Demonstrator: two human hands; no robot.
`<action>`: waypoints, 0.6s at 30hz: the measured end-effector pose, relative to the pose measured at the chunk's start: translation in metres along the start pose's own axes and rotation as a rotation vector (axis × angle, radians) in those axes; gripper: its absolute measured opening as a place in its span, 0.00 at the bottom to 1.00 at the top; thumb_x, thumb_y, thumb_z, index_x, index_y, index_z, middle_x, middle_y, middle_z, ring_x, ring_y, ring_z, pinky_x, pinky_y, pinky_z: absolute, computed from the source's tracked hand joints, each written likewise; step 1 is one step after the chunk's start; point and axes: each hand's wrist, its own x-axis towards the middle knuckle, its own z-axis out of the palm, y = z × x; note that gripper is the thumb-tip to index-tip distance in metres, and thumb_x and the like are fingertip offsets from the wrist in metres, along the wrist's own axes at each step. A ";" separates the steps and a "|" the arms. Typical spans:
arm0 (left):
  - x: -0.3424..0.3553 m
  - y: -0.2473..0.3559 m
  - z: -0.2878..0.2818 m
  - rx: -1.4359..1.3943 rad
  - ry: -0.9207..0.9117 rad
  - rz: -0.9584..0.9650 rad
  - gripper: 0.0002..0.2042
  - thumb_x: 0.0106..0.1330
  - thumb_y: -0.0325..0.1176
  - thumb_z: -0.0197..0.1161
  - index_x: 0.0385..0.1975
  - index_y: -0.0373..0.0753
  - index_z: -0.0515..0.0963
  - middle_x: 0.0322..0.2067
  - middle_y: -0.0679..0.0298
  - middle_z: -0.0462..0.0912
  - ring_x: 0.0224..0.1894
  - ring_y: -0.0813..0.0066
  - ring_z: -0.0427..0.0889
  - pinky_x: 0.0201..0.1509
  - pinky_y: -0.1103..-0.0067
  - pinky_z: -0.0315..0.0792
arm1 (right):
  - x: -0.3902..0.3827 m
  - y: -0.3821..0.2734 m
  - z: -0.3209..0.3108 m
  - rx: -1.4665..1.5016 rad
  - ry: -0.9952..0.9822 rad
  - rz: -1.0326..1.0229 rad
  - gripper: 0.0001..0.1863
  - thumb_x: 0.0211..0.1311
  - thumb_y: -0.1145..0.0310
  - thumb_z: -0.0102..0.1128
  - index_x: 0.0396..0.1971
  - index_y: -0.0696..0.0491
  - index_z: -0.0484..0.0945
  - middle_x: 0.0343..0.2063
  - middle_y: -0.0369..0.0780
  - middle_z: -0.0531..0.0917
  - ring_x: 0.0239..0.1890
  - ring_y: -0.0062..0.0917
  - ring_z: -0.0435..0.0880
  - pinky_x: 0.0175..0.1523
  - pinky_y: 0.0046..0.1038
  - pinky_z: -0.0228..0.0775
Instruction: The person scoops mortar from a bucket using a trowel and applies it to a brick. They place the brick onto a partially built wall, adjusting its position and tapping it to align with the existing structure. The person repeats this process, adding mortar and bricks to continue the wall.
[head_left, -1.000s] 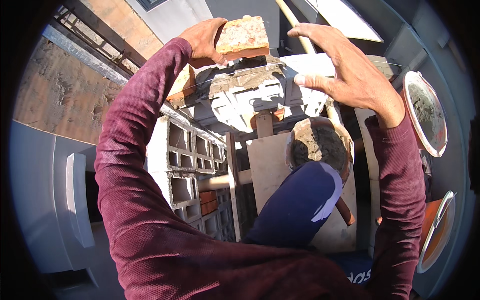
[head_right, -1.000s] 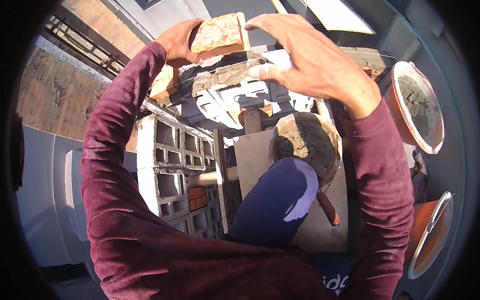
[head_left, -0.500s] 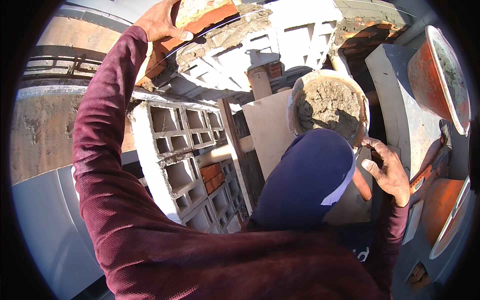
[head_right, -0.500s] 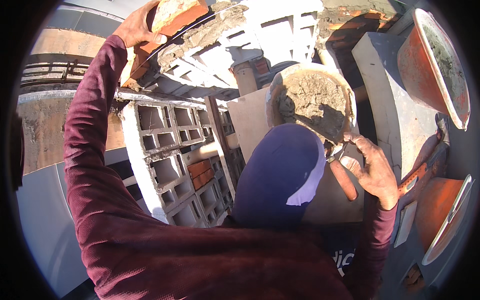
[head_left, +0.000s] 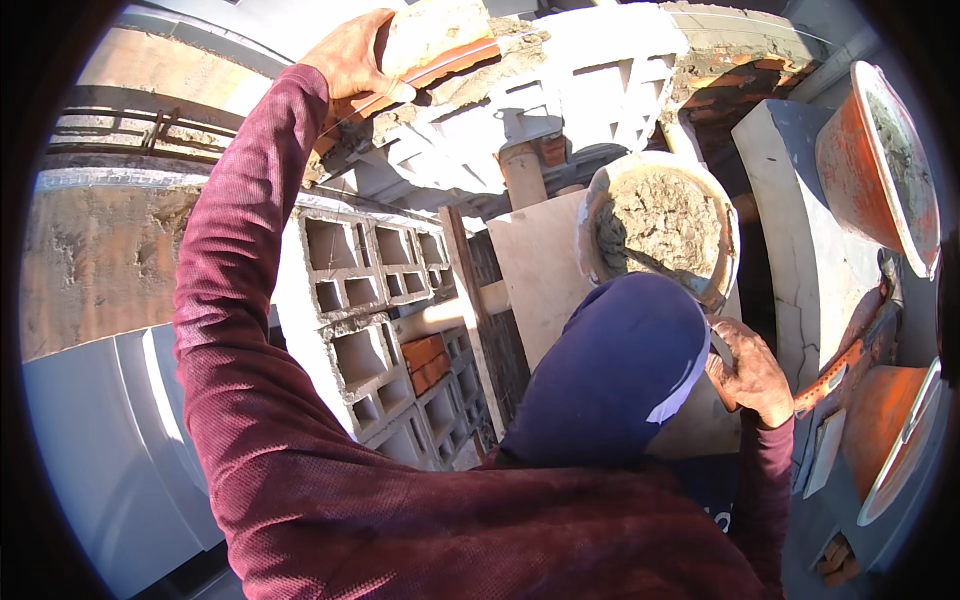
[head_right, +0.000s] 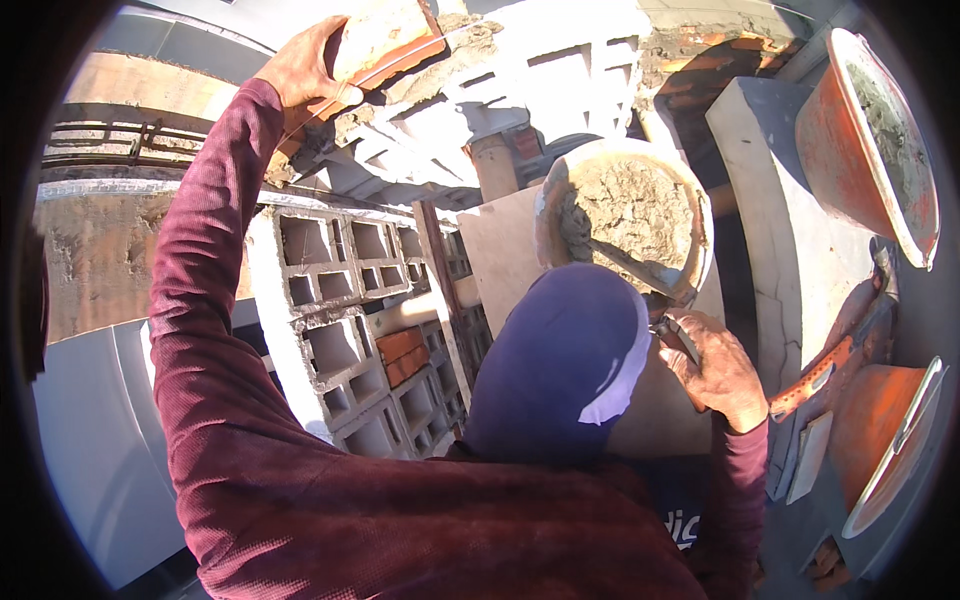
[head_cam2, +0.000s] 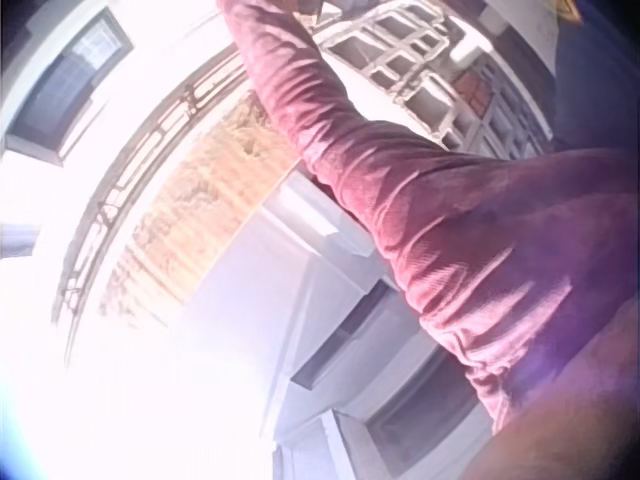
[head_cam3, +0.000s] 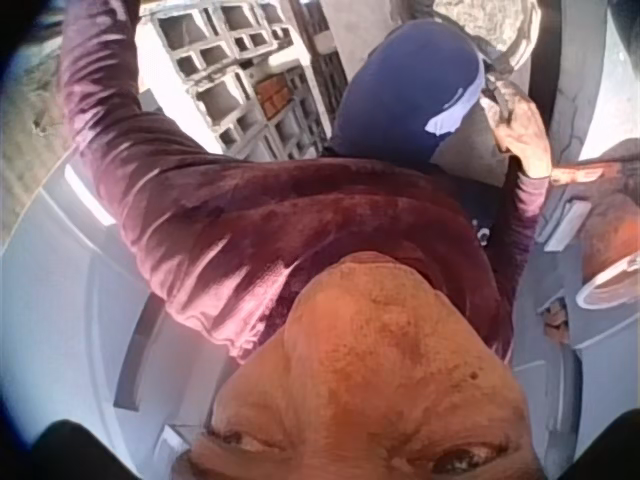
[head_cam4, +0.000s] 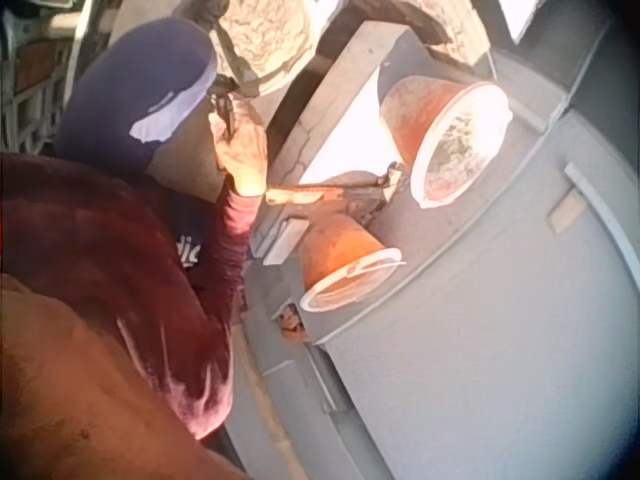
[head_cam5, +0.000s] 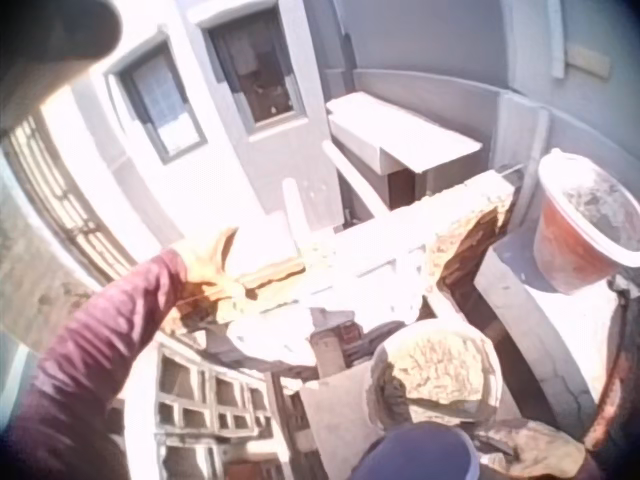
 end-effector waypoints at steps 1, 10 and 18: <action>0.003 0.002 -0.001 -0.044 -0.026 0.001 0.61 0.30 0.55 0.86 0.67 0.28 0.63 0.60 0.43 0.74 0.65 0.49 0.73 0.72 0.67 0.65 | -0.001 0.003 0.003 -0.070 -0.002 0.001 0.24 0.61 0.64 0.68 0.54 0.60 0.76 0.48 0.51 0.83 0.51 0.48 0.82 0.56 0.41 0.74; -0.005 -0.005 0.008 0.036 -0.009 -0.029 0.64 0.29 0.59 0.85 0.67 0.27 0.62 0.62 0.42 0.72 0.67 0.50 0.71 0.73 0.67 0.63 | -0.007 0.001 0.021 -0.388 0.079 0.195 0.19 0.59 0.61 0.69 0.42 0.56 0.73 0.31 0.49 0.81 0.35 0.45 0.84 0.37 0.41 0.75; -0.002 -0.023 0.018 0.045 0.027 0.066 0.69 0.23 0.64 0.84 0.69 0.30 0.61 0.62 0.43 0.71 0.68 0.50 0.69 0.74 0.66 0.61 | -0.023 -0.022 -0.013 -0.470 0.149 0.053 0.16 0.45 0.74 0.63 0.38 0.55 0.73 0.28 0.46 0.79 0.31 0.44 0.82 0.38 0.41 0.74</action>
